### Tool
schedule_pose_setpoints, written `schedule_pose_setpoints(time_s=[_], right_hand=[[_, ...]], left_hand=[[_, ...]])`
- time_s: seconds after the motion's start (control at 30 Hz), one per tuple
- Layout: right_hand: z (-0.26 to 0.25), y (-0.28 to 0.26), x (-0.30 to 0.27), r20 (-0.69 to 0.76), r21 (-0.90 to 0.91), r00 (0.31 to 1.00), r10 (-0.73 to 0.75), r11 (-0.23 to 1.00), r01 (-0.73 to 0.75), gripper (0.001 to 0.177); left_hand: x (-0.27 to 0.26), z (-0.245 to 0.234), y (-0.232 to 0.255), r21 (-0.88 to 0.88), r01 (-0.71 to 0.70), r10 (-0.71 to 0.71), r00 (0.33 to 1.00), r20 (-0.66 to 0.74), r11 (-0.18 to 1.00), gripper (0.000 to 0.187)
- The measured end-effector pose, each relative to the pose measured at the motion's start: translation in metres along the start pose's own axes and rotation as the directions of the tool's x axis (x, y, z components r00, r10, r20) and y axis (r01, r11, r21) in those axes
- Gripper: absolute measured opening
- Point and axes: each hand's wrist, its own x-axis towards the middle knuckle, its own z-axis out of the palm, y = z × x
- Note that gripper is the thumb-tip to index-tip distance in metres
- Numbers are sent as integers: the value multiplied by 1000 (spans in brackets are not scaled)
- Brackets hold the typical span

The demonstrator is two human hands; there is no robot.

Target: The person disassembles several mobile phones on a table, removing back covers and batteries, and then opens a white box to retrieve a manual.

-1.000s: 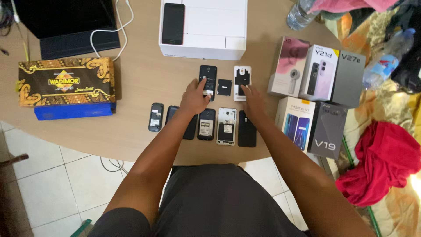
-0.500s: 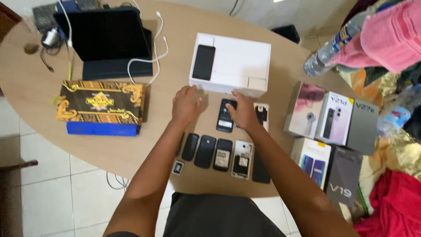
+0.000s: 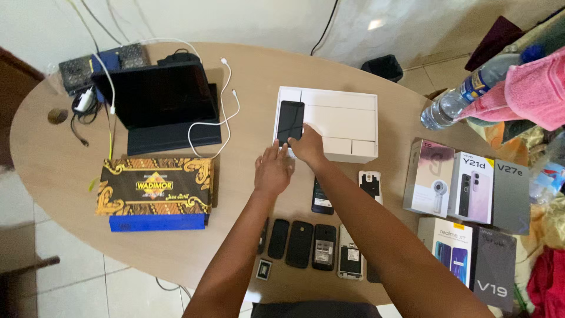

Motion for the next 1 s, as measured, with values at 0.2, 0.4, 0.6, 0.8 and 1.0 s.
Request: schedule_pose_setpoints(time_s=[0.2,0.4,0.6,0.8,1.0], right_hand=[[0,13,18,138,353,963,234,896,-268,49],[-31,2,-5,273,673,944,186,665,-325,30],[-118,-41,-103,234,823,969,-75,547,-156,31],[-226,-88,-229,206,803,972,-117,588,-100,40],[-277,-96,-307,138,835,955,-261,549,30,49]], left_hand=[[4,2,-7,-90,-33,27,997,-71,995,66],[-7,-10,0,-278,-175,102,961,-257,945,56],[-37,-53,62,-918,57,-216,976,-31,391,65],[-126,-116,134,-995,-43,-96,994,-51,90,56],[-200,-155,189,-997,-56,-53,997,-58,49,60]])
